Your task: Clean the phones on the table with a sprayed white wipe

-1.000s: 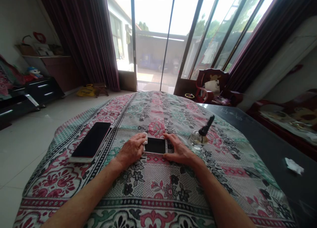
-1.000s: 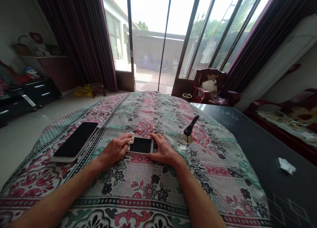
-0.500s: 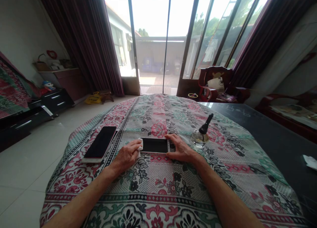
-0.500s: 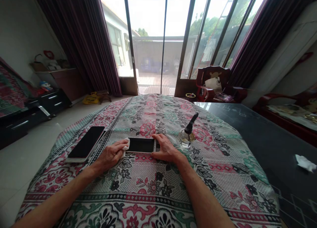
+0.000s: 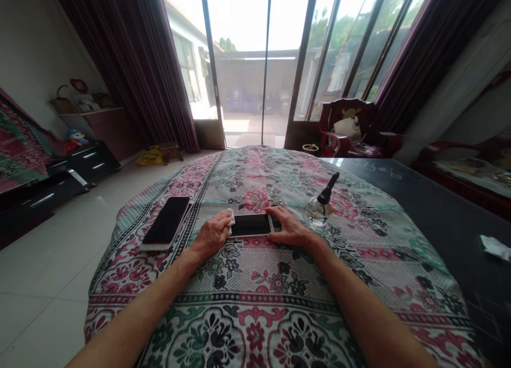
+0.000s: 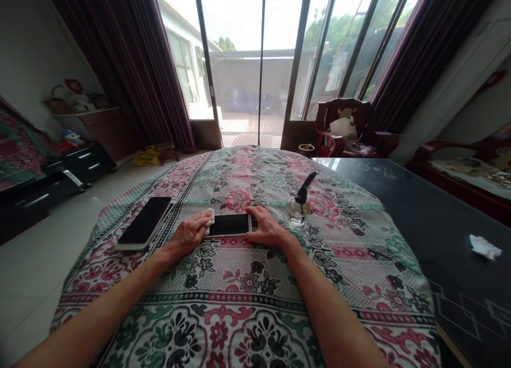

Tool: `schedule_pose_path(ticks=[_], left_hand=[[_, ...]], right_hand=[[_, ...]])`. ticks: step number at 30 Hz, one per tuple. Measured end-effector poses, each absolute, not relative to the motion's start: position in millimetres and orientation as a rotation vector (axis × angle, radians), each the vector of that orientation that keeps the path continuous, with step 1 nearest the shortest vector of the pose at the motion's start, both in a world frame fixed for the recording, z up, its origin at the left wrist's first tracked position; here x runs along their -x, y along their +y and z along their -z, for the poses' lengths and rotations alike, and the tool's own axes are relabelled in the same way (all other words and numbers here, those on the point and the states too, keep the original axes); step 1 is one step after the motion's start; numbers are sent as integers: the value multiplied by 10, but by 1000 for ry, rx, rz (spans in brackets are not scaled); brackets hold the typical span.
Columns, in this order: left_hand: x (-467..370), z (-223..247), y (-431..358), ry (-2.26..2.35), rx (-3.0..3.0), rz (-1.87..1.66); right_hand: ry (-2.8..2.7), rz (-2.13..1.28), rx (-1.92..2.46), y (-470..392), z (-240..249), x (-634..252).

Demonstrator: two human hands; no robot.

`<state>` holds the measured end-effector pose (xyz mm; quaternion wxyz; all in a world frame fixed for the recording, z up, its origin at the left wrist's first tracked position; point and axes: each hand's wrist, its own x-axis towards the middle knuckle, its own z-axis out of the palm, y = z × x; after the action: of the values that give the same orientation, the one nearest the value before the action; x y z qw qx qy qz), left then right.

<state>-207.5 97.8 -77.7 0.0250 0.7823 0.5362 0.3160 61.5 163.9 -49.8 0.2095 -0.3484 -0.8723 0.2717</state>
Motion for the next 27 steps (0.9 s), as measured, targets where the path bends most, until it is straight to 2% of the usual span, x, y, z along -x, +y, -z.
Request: schedule_pose_path(ticks=[12,21,27], left_hand=[[2233,773,486,1491,-2460,-968],[2265,697,518,1299,-2538,-898],[1998,625,664,1063,-2604,-821]], right_hand=[[-2438,-780,957,1562,480,-638],[-2426,-802,864,1594,525,-701],[-2417,-761,851,1609,566,-695]])
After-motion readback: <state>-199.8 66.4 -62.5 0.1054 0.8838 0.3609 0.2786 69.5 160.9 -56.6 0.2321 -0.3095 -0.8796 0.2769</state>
